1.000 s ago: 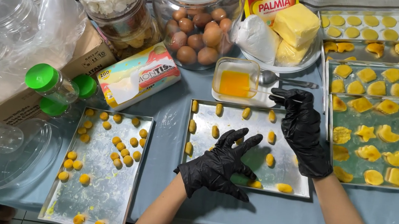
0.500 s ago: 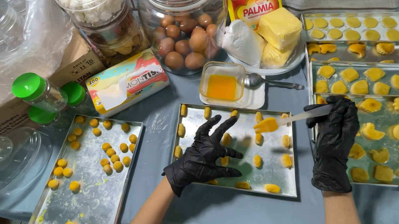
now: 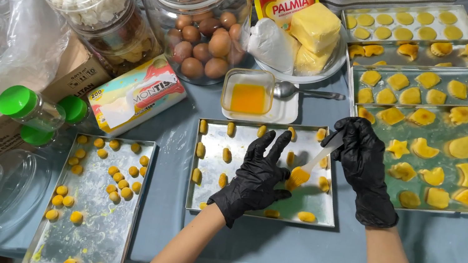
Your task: Applying egg wash to small cookies on a baking tray using a small brush to prepare them for baking.
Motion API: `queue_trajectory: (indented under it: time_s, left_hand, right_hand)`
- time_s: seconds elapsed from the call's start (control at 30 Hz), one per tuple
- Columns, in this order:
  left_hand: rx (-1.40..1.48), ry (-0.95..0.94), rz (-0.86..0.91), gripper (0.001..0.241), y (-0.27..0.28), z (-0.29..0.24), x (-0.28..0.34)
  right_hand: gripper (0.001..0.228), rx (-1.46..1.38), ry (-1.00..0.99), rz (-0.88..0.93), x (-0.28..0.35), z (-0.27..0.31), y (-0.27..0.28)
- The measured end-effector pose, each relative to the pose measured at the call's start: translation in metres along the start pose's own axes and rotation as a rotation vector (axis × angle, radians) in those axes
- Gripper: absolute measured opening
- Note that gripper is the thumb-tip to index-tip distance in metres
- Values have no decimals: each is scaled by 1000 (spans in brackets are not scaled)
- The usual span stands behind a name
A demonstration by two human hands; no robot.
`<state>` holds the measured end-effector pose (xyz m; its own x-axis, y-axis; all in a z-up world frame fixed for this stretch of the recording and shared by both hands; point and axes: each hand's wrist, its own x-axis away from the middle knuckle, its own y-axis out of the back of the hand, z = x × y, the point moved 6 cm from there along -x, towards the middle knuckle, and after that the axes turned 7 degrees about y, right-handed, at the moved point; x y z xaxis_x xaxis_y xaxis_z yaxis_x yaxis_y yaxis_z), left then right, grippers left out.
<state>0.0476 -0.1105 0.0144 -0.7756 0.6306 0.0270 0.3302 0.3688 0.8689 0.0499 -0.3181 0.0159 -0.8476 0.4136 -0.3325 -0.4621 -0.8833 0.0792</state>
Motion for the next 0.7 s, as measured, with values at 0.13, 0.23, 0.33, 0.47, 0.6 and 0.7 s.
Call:
queue_trajectory:
  time_s: [0.13,0.23,0.33,0.47,0.6,0.7]
  left_hand:
    - [-8,-13,0,57,-4,1,-1]
    - [-11,-22,-12,56,-6,2,-2]
    - [-9,-29,-25,55,-9,4,-3]
    - [-5,-23,-52,53,-12,7,-5]
    - [-8,-31,-71,51,-15,10,-6]
    - [-14,-40,-83,50,-17,9,-8]
  right_hand:
    - [19,13,-18,35,6,2,-4]
    - [17,127,2,80,8,9,-7]
    - [23,-154,52,87,18,21,0]
    - [20,127,265,258,29,32,-9]
    - [21,112,323,348,30,7,-13]
    - [19,93,339,342,30,28,-11]
